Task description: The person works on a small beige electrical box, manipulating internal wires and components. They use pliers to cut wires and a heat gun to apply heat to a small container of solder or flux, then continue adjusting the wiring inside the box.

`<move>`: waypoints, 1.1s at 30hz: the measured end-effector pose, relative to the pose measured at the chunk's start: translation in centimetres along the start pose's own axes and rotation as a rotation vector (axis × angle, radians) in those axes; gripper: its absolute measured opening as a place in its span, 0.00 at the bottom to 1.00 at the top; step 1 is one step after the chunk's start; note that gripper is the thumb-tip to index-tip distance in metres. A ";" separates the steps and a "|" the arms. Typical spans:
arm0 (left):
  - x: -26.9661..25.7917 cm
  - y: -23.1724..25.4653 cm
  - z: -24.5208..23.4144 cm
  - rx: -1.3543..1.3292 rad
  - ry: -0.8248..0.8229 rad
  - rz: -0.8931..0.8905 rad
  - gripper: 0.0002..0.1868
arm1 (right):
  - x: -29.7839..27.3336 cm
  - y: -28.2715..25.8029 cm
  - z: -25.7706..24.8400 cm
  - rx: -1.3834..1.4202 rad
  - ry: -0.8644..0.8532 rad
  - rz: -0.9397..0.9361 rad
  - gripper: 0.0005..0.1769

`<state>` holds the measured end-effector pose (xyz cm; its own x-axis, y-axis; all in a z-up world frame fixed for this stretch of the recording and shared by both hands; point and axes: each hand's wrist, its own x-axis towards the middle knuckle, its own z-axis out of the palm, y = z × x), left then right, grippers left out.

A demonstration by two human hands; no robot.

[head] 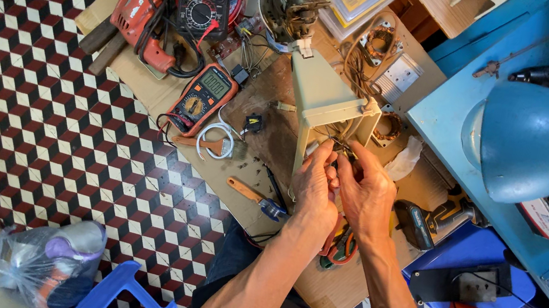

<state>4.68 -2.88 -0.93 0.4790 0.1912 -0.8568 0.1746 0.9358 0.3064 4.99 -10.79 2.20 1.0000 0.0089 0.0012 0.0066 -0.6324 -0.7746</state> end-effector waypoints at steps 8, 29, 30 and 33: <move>0.5 -1.4 -1.6 0.336 -0.023 0.298 0.20 | 0.8 1.4 -0.2 0.109 0.044 0.031 0.13; 11.8 2.6 2.0 0.145 -0.081 0.291 0.13 | 2.4 0.5 -0.8 0.343 -0.128 0.230 0.17; 12.6 2.5 2.1 0.138 -0.074 0.279 0.13 | 2.6 0.6 -0.8 0.356 -0.175 0.272 0.17; 13.9 2.4 2.4 0.119 -0.055 0.258 0.13 | 2.8 1.1 -0.8 0.398 -0.285 0.363 0.18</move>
<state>13.83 1.28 -11.13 0.5660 0.3994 -0.7212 0.1390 0.8160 0.5610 7.83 -12.05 1.85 0.8965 0.0886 -0.4341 -0.3924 -0.2962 -0.8708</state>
